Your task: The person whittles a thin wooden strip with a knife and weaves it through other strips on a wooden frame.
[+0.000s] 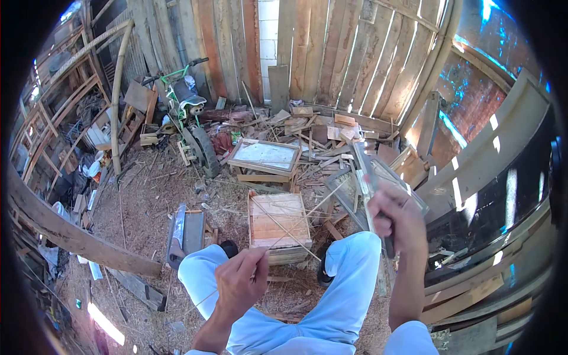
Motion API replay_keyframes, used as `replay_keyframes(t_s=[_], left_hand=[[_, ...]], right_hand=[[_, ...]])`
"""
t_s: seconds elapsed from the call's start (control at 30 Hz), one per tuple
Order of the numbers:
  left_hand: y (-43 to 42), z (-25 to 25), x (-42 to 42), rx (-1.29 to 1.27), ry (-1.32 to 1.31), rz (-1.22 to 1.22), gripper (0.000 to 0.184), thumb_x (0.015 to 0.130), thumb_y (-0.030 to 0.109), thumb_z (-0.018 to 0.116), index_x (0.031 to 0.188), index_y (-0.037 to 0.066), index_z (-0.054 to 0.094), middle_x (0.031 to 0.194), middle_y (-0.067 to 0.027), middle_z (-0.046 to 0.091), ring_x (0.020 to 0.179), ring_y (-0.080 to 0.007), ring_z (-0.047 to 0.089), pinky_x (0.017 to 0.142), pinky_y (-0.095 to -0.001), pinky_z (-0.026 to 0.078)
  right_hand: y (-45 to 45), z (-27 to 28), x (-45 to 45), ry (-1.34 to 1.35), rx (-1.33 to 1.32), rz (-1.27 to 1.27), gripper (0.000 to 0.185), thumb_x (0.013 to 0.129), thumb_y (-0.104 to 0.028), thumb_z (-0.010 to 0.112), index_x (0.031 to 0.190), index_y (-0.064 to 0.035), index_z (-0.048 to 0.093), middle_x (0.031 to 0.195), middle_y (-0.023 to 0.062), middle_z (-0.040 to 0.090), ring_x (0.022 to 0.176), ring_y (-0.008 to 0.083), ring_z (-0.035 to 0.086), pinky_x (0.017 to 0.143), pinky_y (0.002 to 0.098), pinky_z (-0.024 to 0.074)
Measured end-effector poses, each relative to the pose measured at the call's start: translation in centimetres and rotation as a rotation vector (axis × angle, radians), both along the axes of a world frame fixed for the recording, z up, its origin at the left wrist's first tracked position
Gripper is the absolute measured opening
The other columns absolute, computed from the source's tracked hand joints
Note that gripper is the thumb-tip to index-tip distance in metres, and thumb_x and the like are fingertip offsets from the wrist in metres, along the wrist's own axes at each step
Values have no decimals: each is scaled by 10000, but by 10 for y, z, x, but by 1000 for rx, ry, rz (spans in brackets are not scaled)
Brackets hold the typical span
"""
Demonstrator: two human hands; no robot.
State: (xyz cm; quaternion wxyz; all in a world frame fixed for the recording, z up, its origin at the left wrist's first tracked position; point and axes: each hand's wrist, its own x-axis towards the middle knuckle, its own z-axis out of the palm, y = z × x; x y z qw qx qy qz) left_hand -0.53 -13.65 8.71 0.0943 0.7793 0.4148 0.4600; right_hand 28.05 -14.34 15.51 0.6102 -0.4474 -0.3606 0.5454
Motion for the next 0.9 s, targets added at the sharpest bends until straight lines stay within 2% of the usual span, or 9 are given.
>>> replay_keyframes(t_s=[0.07,0.23,0.27,0.33,0.43,0.67,0.73,0.8,0.9], left_hand=[[4,4,8,-65,-22,-6,113,782,-2,659,871,43,607,703,-98,622,546,-223,607,477,-294,452],[3,19,28,-237,-219,-113,68,826,29,649,878,14,607,665,-92,607,499,-131,559,456,-261,419],[2,20,30,-236,-218,-113,68,826,29,649,878,14,607,665,-92,607,499,-131,559,456,-261,419],[0,21,31,-253,-263,-110,66,838,42,648,871,-13,632,608,-42,594,516,-47,501,458,-217,368],[-3,21,25,-263,-185,-143,66,831,32,647,883,11,613,639,-92,599,487,-118,544,448,-252,402],[-4,20,22,-357,-226,-158,54,844,43,641,881,4,630,604,-79,587,478,-89,523,445,-242,393],[-2,16,17,-371,-256,-197,54,848,46,639,875,-1,632,594,-72,582,481,-75,516,446,-236,390],[-3,15,16,-373,-258,-197,56,850,45,637,877,-4,633,592,-69,582,482,-74,516,447,-234,389],[-4,19,18,-408,-266,-202,63,852,45,634,884,-9,634,594,-63,585,484,-71,514,448,-232,387]], right_hand=[[-10,2,-27,-190,-116,142,422,928,-120,545,1331,-37,454,743,40,589,485,45,427,415,167,316],[-11,-28,-72,-29,1,483,402,957,-124,503,1348,-49,447,744,42,598,506,40,419,430,174,318],[-12,-29,-73,-28,3,484,402,957,-124,503,1348,-49,447,744,42,598,506,40,419,430,174,318],[-12,-30,-74,-49,-19,505,367,960,-109,493,1317,-25,478,739,37,590,517,40,417,430,173,307],[-9,-15,-58,-103,-78,488,348,961,-100,489,1297,-11,496,753,21,573,530,39,413,431,174,293],[-14,-26,-65,-37,-106,560,331,956,-101,499,1273,-6,507,727,21,543,523,38,402,427,177,295],[-9,-17,-51,-57,-70,375,341,959,-101,492,1287,-9,493,724,25,551,501,41,399,426,174,304],[-5,-16,-45,-5,-35,421,333,959,-104,490,1277,-9,503,726,29,559,483,44,394,424,172,308],[-14,-20,-65,-22,-180,582,349,960,-110,492,1291,0,488,733,18,558,520,35,400,434,170,301]])
